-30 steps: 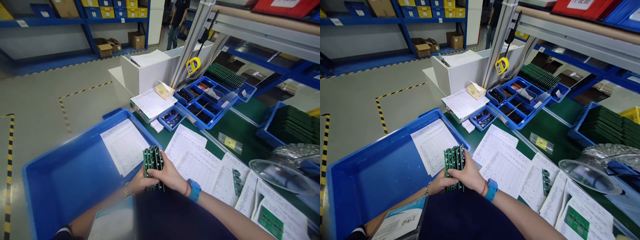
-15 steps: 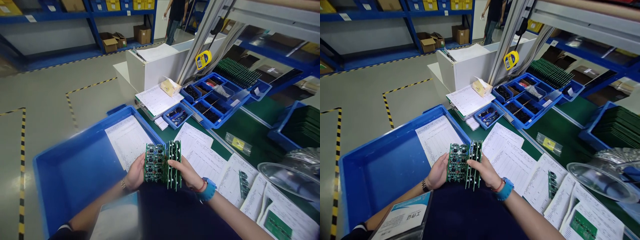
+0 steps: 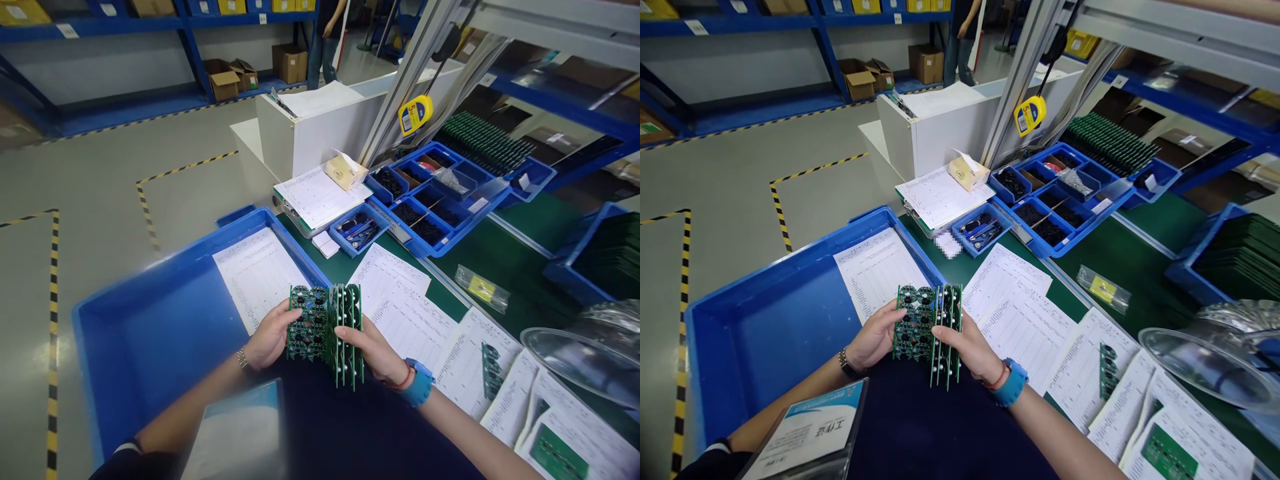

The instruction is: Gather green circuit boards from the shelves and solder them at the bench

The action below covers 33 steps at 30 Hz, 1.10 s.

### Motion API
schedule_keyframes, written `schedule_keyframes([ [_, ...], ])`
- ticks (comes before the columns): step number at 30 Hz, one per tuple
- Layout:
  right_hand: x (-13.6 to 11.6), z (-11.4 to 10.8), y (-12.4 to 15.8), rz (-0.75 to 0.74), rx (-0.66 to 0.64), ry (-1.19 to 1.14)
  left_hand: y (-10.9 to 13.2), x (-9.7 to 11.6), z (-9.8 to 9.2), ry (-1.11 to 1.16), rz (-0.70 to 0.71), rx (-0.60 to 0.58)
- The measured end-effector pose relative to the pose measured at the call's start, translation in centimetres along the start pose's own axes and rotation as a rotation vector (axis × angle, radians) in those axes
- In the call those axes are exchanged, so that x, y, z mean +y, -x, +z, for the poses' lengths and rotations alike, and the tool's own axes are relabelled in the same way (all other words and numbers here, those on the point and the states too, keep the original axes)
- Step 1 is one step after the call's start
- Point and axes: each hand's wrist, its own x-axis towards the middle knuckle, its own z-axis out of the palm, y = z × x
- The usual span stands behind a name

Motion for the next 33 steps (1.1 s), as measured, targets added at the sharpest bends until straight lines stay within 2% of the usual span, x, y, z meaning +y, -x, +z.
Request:
schedule_keyframes([
  [6,0.0,0.0,0.2,0.011,0.001,-0.016,0.3,0.2,-0.2,-0.038,-0.041,-0.025],
  [13,0.3,-0.1,0.3,0.034,0.016,0.004,0.4,0.4,-0.8,-0.065,-0.012,-0.282],
  [18,0.5,-0.3,0.3,0.043,0.034,0.013,0.5,0.4,-1.3,-0.060,-0.034,-0.296],
  [23,0.6,-0.4,0.3,0.026,0.050,0.015,1.1,0.6,-1.2,-0.054,-0.029,-0.368],
  [29,0.6,-0.3,0.3,0.047,0.034,-0.031,1.3,-0.5,-1.4,-0.014,-0.008,-0.335],
  [33,0.1,0.9,-1.3,0.029,0.062,0.139,1.3,-1.3,-0.9,0.048,0.046,-0.259],
])
